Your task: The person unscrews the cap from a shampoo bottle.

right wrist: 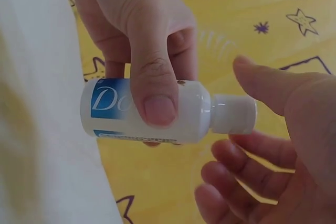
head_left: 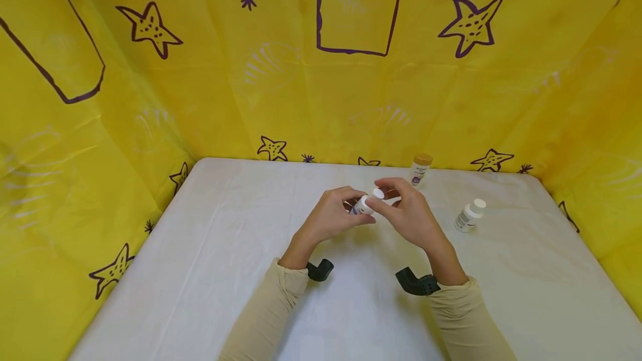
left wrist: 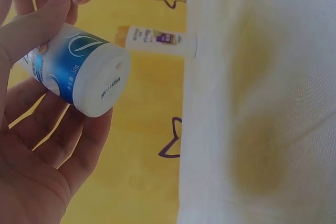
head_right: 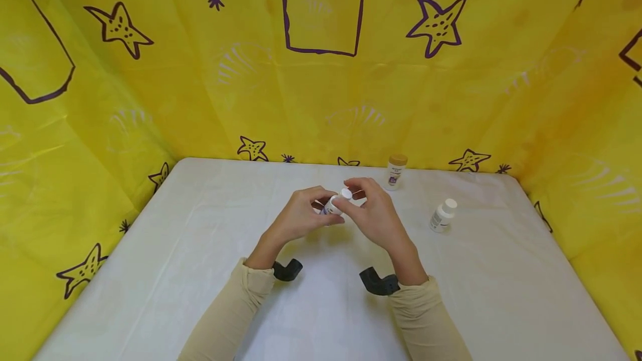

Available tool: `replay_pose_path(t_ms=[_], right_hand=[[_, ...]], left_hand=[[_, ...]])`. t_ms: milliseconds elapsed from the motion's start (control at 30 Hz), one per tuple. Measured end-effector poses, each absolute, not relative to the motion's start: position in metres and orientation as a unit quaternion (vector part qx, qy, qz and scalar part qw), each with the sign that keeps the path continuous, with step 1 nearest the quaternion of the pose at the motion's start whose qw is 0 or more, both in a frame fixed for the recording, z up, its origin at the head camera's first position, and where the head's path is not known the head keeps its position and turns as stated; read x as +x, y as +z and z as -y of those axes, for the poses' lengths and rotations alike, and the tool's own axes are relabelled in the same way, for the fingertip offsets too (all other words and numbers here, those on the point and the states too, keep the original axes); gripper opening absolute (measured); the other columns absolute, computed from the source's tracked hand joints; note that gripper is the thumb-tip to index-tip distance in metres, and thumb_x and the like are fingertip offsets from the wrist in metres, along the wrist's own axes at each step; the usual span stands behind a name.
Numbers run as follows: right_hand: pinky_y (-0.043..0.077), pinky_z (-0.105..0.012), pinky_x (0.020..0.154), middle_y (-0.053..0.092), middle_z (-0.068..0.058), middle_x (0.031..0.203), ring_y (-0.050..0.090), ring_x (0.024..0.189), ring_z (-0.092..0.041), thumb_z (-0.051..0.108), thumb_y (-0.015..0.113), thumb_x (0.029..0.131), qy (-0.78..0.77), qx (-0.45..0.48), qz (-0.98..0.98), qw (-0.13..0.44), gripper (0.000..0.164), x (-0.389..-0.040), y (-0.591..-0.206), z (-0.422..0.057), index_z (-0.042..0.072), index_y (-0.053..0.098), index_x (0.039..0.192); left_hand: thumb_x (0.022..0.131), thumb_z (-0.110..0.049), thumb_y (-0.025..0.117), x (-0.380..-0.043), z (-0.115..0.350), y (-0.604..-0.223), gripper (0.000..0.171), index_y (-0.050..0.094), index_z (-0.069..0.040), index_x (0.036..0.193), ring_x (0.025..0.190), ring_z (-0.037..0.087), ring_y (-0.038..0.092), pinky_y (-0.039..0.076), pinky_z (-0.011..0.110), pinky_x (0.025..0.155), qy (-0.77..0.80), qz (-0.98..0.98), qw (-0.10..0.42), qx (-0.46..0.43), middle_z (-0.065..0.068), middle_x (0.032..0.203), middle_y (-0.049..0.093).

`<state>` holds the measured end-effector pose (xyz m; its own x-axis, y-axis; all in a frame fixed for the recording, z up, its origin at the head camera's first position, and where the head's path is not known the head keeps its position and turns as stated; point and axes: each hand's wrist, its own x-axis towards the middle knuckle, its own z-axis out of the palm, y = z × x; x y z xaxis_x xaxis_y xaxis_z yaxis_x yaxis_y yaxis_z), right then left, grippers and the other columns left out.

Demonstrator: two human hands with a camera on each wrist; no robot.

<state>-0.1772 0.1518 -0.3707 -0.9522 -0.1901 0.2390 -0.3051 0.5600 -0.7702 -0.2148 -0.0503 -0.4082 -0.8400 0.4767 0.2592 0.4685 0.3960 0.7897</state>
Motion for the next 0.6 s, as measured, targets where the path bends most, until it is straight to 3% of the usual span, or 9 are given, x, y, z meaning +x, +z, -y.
replay_pose_path(t_ms=[133,267,600], right_hand=[[0.052,-0.034,0.082,0.068,-0.011,0.110,0.065,0.103,-0.027,0.037,0.075,0.093,0.437,0.097,0.893,0.054,0.042,-0.1773,-0.3714,-0.1516,0.006,0.064,0.120],[0.052,-0.033,0.079,0.071,-0.010,0.106,0.066,0.100,-0.027,0.035,0.075,0.094,0.434,0.093,0.894,0.058,0.035,-0.1772,-0.3717,-0.1515,0.006,0.066,0.112],[0.056,-0.029,0.083,0.065,-0.011,0.118,0.063,0.105,-0.023,0.014,0.065,0.100,0.423,0.210,0.878,0.073,0.038,-0.1757,-0.3689,-0.1522,0.006,0.061,0.138]], left_hand=[[0.079,-0.034,0.089,-0.2136,0.0502,-0.4072,0.041,0.076,-0.022,0.116,0.088,0.009,0.065,0.057,0.023,0.080,0.475,-0.833,0.007,0.284,-0.008,0.102,0.072],[0.080,-0.034,0.089,-0.2136,0.0506,-0.4065,0.041,0.076,-0.021,0.117,0.088,0.010,0.065,0.057,0.023,0.080,0.474,-0.833,0.005,0.285,-0.007,0.103,0.072],[0.082,-0.033,0.087,-0.2159,0.0548,-0.4061,0.042,0.074,-0.019,0.119,0.093,0.011,0.065,0.057,0.023,0.082,0.462,-0.842,0.008,0.280,-0.005,0.106,0.072]])
